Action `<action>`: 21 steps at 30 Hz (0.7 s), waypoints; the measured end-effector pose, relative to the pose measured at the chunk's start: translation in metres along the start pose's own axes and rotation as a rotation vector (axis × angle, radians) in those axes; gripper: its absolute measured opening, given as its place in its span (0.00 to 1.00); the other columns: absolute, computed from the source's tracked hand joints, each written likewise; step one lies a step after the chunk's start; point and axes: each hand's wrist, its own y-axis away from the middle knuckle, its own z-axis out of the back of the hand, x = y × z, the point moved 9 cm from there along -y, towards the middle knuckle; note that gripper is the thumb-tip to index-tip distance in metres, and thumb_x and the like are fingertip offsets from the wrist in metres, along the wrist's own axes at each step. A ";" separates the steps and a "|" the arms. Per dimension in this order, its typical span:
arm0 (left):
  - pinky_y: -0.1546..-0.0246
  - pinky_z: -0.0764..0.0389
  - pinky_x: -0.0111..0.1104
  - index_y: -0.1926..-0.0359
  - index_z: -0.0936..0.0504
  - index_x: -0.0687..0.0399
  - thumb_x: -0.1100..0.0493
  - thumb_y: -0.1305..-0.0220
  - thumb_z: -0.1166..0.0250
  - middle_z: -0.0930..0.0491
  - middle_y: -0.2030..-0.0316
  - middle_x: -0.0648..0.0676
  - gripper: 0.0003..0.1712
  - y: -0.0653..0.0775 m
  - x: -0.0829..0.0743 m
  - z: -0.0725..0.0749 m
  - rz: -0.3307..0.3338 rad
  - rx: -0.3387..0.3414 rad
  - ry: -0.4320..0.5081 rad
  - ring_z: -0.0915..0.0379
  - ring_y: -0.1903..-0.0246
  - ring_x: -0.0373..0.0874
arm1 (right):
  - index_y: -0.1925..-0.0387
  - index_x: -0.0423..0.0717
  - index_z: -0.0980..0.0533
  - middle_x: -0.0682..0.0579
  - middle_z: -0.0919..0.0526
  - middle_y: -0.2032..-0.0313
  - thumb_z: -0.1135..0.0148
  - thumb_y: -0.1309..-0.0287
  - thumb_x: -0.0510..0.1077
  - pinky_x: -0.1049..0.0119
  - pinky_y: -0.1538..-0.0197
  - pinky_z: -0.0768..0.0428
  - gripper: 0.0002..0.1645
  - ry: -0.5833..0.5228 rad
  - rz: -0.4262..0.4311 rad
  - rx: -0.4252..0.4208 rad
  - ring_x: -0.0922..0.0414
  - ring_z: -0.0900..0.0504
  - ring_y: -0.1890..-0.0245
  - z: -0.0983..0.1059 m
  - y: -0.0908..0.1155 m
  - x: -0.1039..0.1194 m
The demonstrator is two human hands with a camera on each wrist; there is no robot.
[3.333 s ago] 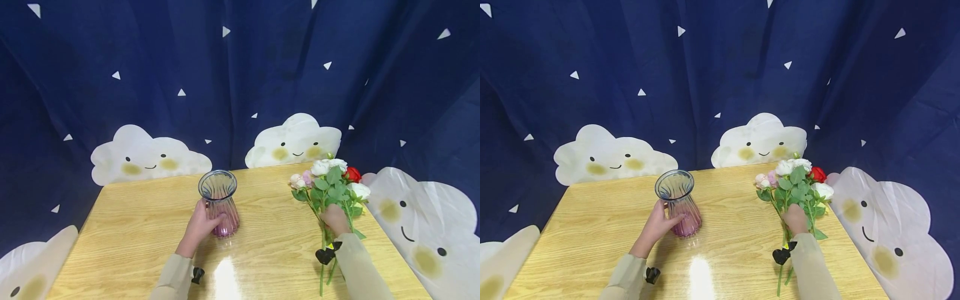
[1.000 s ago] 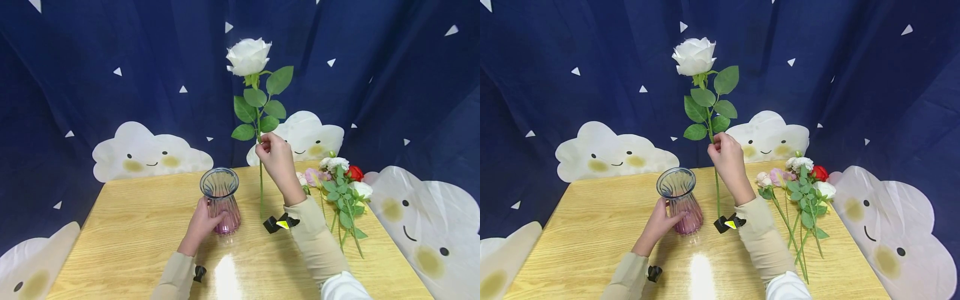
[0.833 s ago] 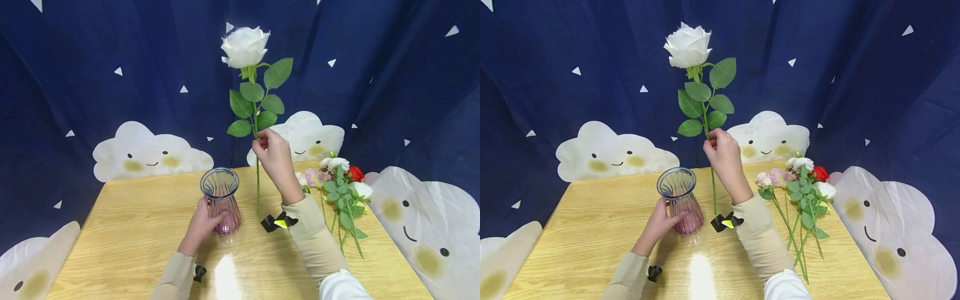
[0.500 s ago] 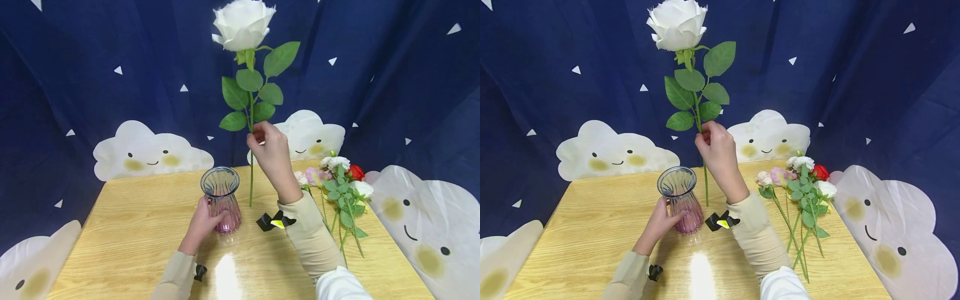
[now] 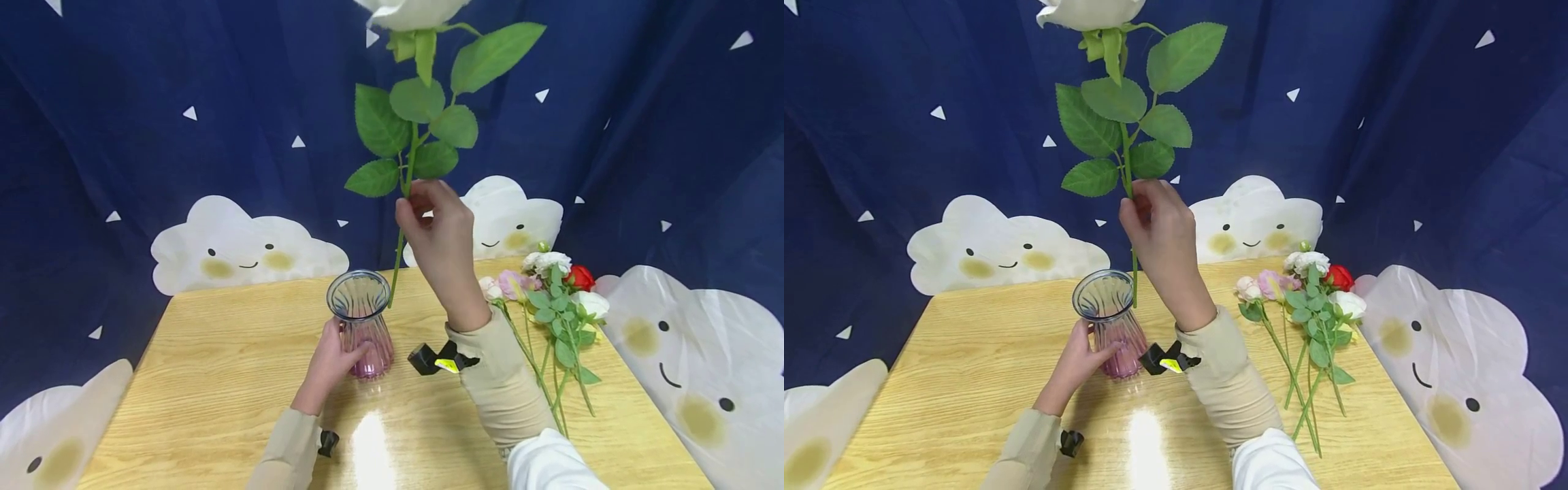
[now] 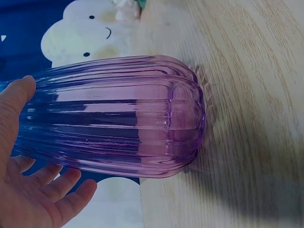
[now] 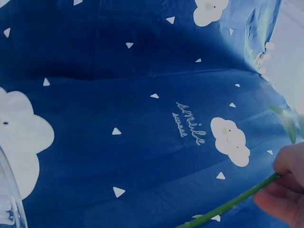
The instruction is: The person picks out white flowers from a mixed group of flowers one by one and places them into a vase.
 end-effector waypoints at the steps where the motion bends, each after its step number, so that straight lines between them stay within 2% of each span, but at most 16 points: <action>1: 0.43 0.39 0.50 0.37 0.47 0.64 0.49 0.53 0.30 0.40 0.42 0.67 0.49 0.000 0.000 0.000 0.003 0.001 -0.001 0.40 0.44 0.59 | 0.68 0.33 0.24 0.45 0.23 0.74 0.43 0.49 0.32 0.69 0.75 0.22 0.05 -0.011 0.002 -0.010 0.57 0.23 0.75 0.001 0.000 0.002; 7: 0.43 0.38 0.50 0.37 0.47 0.64 0.48 0.53 0.31 0.41 0.42 0.67 0.50 0.000 -0.001 0.000 0.003 0.006 -0.003 0.40 0.44 0.59 | 0.68 0.32 0.24 0.45 0.23 0.74 0.42 0.48 0.33 0.71 0.75 0.23 0.06 -0.062 0.035 -0.073 0.58 0.23 0.75 0.010 -0.003 0.011; 11: 0.43 0.38 0.49 0.37 0.47 0.64 0.48 0.53 0.31 0.41 0.42 0.67 0.50 -0.001 -0.001 0.001 -0.007 0.003 0.006 0.40 0.44 0.59 | 0.67 0.32 0.24 0.45 0.23 0.73 0.43 0.48 0.33 0.72 0.75 0.23 0.06 -0.081 0.053 -0.085 0.57 0.23 0.74 0.009 -0.004 0.013; 16: 0.44 0.38 0.50 0.37 0.47 0.65 0.48 0.53 0.31 0.40 0.43 0.68 0.50 -0.001 -0.001 0.001 -0.018 -0.001 0.012 0.39 0.45 0.60 | 0.66 0.31 0.24 0.44 0.23 0.72 0.42 0.48 0.33 0.70 0.74 0.22 0.08 -0.115 0.011 -0.052 0.55 0.22 0.74 -0.008 0.002 -0.001; 21: 0.44 0.38 0.51 0.37 0.47 0.65 0.48 0.53 0.31 0.40 0.43 0.68 0.50 0.000 -0.001 0.000 -0.002 0.004 0.011 0.39 0.45 0.60 | 0.66 0.31 0.24 0.43 0.23 0.72 0.42 0.48 0.33 0.69 0.73 0.21 0.08 -0.137 -0.005 -0.002 0.54 0.22 0.74 -0.031 0.016 -0.019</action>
